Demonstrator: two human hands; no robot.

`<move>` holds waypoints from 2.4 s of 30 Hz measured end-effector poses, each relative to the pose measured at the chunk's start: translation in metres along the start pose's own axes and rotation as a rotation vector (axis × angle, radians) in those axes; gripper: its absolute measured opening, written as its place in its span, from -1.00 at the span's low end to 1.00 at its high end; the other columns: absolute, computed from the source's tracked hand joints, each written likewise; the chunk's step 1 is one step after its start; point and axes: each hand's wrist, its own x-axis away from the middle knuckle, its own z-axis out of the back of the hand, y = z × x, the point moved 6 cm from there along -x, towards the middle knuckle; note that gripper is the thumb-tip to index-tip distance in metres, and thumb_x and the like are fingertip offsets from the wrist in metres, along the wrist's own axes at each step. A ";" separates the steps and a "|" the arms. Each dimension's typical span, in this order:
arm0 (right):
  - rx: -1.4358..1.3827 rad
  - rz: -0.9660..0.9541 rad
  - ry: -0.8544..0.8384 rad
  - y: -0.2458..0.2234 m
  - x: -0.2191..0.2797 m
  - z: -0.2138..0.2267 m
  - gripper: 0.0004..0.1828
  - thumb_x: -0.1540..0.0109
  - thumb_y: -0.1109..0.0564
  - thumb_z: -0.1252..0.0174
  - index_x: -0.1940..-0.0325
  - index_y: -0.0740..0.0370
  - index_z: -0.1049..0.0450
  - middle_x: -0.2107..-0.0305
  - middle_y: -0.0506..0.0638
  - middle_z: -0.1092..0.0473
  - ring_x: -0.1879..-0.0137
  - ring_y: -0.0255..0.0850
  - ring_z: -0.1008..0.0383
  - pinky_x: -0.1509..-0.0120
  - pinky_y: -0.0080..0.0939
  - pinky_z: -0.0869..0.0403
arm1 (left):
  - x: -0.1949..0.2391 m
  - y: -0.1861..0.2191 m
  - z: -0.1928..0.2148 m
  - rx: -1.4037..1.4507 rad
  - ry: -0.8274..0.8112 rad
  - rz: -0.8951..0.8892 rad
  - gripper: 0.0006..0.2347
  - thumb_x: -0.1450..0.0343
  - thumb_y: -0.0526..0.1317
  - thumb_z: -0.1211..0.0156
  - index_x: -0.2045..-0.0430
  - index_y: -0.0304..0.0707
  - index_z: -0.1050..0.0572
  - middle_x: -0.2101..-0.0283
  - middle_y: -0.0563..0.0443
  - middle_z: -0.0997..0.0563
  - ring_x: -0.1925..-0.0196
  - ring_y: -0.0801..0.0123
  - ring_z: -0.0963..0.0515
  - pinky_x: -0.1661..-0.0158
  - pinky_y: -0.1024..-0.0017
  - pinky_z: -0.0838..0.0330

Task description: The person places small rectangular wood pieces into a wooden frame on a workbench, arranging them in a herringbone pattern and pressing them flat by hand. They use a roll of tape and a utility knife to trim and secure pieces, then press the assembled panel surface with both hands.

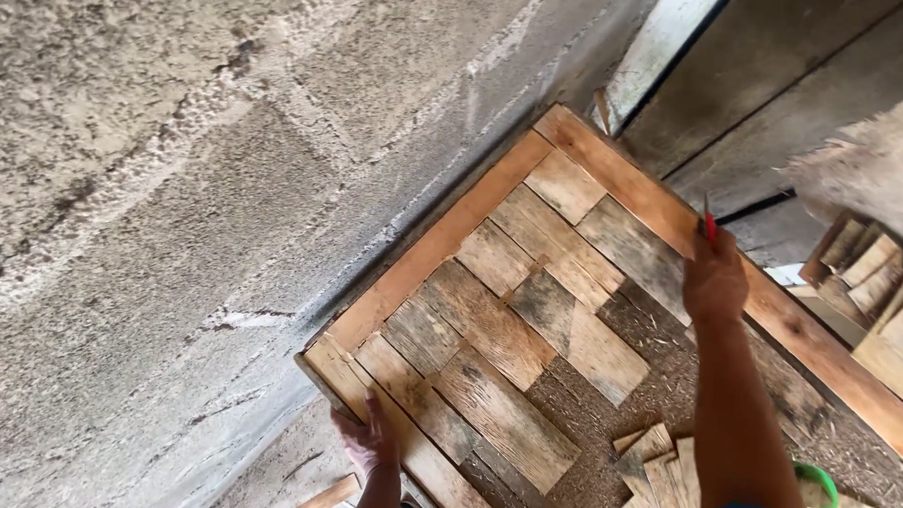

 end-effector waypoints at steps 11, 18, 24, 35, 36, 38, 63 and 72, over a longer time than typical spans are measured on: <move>0.252 -0.025 -0.169 0.120 0.039 0.007 -0.29 -0.18 -0.07 -0.36 -0.43 -0.12 -0.38 -0.30 -0.07 -0.30 -0.20 0.07 -0.44 -0.29 0.08 -0.49 | -0.001 -0.007 -0.003 -0.079 0.058 0.014 -0.11 -0.35 0.32 -0.15 -0.40 -0.47 -0.12 -0.27 -0.47 -0.45 -0.25 -0.19 -0.50 -0.24 0.11 -0.37; 0.132 -0.047 -0.214 0.136 0.038 -0.009 -0.26 -0.16 -0.14 -0.35 -0.41 -0.07 -0.36 -0.24 0.01 -0.31 -0.24 0.11 -0.39 -0.30 0.11 -0.44 | -0.003 -0.010 -0.003 -0.132 0.067 -0.015 -0.18 -0.39 0.32 -0.16 -0.34 -0.43 -0.20 -0.21 -0.47 -0.48 -0.17 -0.22 -0.52 -0.16 0.03 -0.39; 0.154 -0.031 -0.165 0.142 0.038 -0.016 -0.22 -0.16 -0.11 -0.36 -0.47 -0.10 -0.33 -0.22 0.02 -0.33 -0.27 0.10 -0.38 -0.31 0.11 -0.42 | -0.005 -0.015 -0.005 -0.099 0.096 -0.038 -0.26 -0.39 0.30 -0.18 -0.24 -0.39 -0.26 -0.14 -0.45 -0.51 -0.11 -0.22 -0.53 -0.12 0.02 -0.39; 0.159 -0.031 -0.135 0.141 0.038 -0.016 -0.28 -0.25 -0.08 -0.25 -0.50 -0.08 -0.32 -0.21 0.08 -0.34 -0.23 0.13 -0.39 -0.31 0.15 -0.40 | -0.008 -0.021 -0.006 -0.101 0.099 -0.058 -0.20 -0.39 0.31 -0.19 -0.30 -0.43 -0.21 -0.21 -0.48 -0.46 -0.20 -0.24 -0.47 -0.17 0.01 -0.34; 0.131 -0.060 -0.151 0.140 0.038 -0.015 -0.31 -0.28 -0.09 -0.22 -0.52 -0.09 -0.31 -0.20 0.10 -0.34 -0.20 0.14 -0.39 -0.31 0.16 -0.40 | -0.010 -0.023 -0.007 -0.094 0.099 -0.064 -0.19 -0.39 0.32 -0.18 -0.31 -0.42 -0.20 -0.23 -0.47 -0.44 -0.22 -0.24 -0.46 -0.19 0.01 -0.32; 0.145 -0.053 -0.140 0.144 0.040 -0.020 -0.37 -0.31 -0.10 -0.21 -0.48 -0.08 -0.35 -0.21 0.09 -0.34 -0.21 0.12 -0.39 -0.32 0.15 -0.40 | -0.007 -0.017 -0.005 -0.123 0.086 -0.027 -0.20 -0.38 0.33 -0.16 -0.32 -0.40 -0.21 -0.24 -0.46 -0.44 -0.23 -0.24 -0.46 -0.20 0.00 -0.32; 0.141 -0.079 -0.168 0.141 0.036 -0.017 -0.39 -0.30 -0.06 -0.25 -0.45 -0.02 -0.37 -0.21 0.12 -0.34 -0.25 0.13 -0.38 -0.33 0.13 -0.41 | -0.012 -0.023 -0.009 -0.115 0.075 -0.020 -0.18 -0.41 0.36 -0.13 -0.35 -0.36 -0.16 -0.29 -0.46 -0.38 -0.25 -0.21 -0.43 -0.22 0.02 -0.33; 0.231 -0.092 -0.197 0.140 0.037 -0.021 -0.37 -0.29 -0.08 -0.24 -0.46 -0.06 -0.34 -0.22 0.11 -0.33 -0.23 0.08 -0.41 -0.29 0.11 -0.43 | -0.003 -0.012 -0.003 -0.134 0.035 0.066 -0.05 -0.33 0.43 -0.07 -0.44 -0.36 -0.02 -0.40 -0.43 -0.28 -0.30 -0.24 -0.41 -0.25 0.00 -0.34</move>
